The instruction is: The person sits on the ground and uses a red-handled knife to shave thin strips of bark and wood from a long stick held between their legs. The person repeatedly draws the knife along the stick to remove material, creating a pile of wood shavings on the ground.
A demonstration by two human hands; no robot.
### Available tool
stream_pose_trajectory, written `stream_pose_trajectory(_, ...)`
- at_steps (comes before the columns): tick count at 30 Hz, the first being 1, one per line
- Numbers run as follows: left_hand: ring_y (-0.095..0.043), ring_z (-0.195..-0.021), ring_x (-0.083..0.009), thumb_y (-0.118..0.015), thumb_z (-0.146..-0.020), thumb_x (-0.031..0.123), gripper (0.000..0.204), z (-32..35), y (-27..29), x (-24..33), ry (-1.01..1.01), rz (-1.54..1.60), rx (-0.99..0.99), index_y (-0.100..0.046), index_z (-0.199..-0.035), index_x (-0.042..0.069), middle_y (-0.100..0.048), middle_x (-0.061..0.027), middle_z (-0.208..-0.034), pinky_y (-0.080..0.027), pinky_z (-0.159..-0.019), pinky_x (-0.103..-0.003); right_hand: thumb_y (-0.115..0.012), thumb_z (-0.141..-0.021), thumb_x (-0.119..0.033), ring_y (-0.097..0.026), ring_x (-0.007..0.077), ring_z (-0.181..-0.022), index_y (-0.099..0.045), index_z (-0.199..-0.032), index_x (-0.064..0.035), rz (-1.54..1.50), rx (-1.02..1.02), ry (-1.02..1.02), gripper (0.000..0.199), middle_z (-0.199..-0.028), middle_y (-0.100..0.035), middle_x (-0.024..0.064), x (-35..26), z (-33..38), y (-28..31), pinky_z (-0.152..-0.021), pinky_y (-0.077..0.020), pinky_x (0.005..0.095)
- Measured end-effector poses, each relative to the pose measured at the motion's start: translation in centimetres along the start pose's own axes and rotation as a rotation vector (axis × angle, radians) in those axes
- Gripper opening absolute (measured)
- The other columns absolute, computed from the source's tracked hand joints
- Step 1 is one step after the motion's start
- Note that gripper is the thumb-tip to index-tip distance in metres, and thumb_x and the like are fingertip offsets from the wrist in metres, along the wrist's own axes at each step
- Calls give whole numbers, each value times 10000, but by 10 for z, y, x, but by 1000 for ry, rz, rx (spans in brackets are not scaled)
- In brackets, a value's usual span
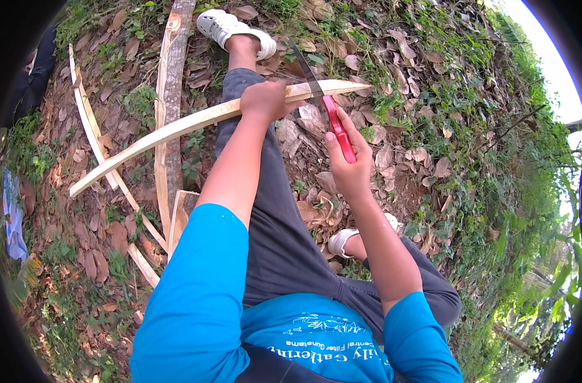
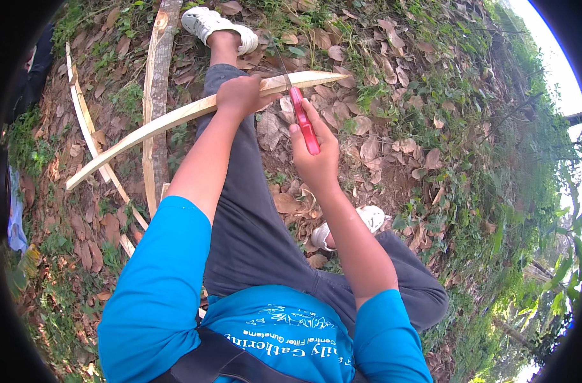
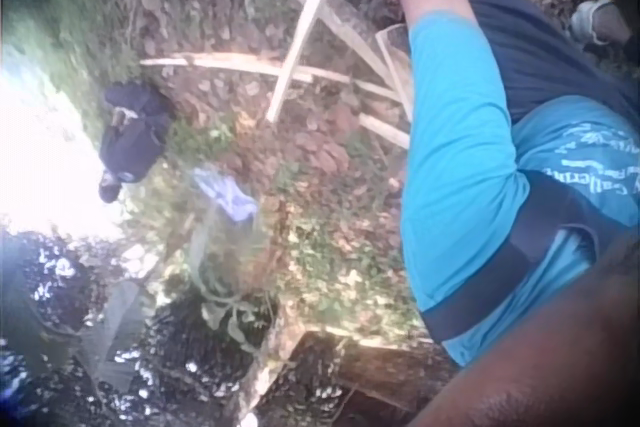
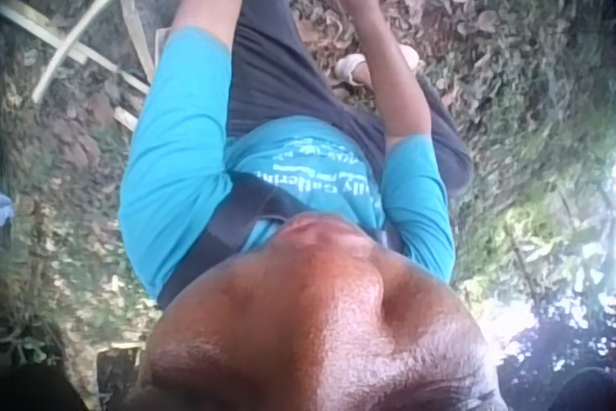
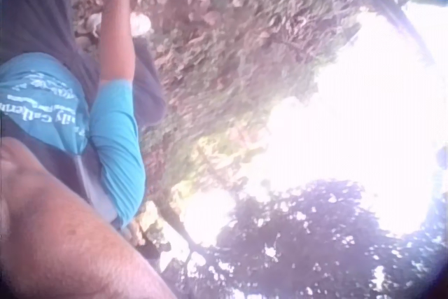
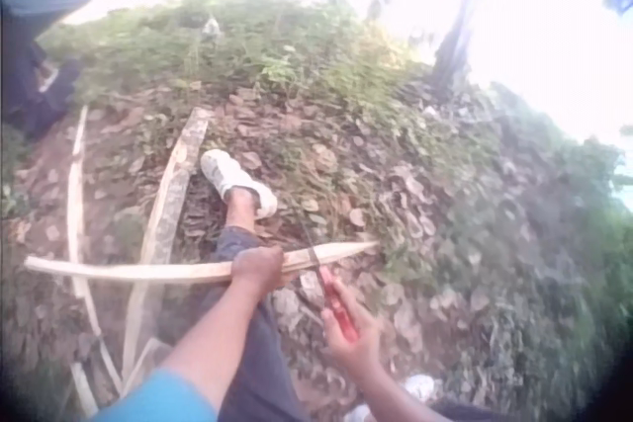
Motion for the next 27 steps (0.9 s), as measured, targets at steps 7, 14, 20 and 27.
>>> stream_pose_trajectory(7, -774, -890, -338, -565, -871, 826, 757, -2, -12, 7, -61, -29, -54, -780, -978, 108, -785, -151, -917, -617, -764, -476, -668, -992, -96, -577, 184, -1333, -475, -1573, -69, 35, -88, -81, 613, -1460, -621, 175, 35, 22, -6, -1114, -421, 321)
stream_pose_trajectory(14, -773, -878, -345, -529, -894, 828, 774, -9, -14, 8, -43, -55, -78, -789, -972, 103, -784, -156, -911, -614, -758, -483, -655, -991, -82, -611, 127, -1133, -468, -1579, -66, 34, -53, -139, 617, -1363, -654, 122, 38, 43, 4, -984, -468, 274)
stream_pose_trajectory(20, -775, -909, -312, -467, -901, 858, 817, -19, -11, 0, 56, -21, -60, -801, -1007, 120, -793, -127, -953, -609, -756, -455, -656, -991, -56, -623, 127, -1135, -472, -1572, -53, 44, -67, -163, 609, -1330, -677, 127, 14, 97, 33, -982, -473, 270)
stream_pose_trajectory(27, -764, -800, -281, -385, -840, 969, 1009, -50, -37, -31, 35, 201, -300, -757, -937, 36, -764, -137, -855, -602, -708, -409, -648, -994, -49, -620, 125, -1100, -476, -1560, -18, 127, -108, -106, 592, -1298, -674, 117, -31, 101, 68, -991, -473, 275)
Point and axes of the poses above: each hand's wrist, its own z-axis away from the middle knuckle, its own y-axis out of the back of the hand, x = y × z, the point moved 10 cm from there along -z, towards the middle knuckle
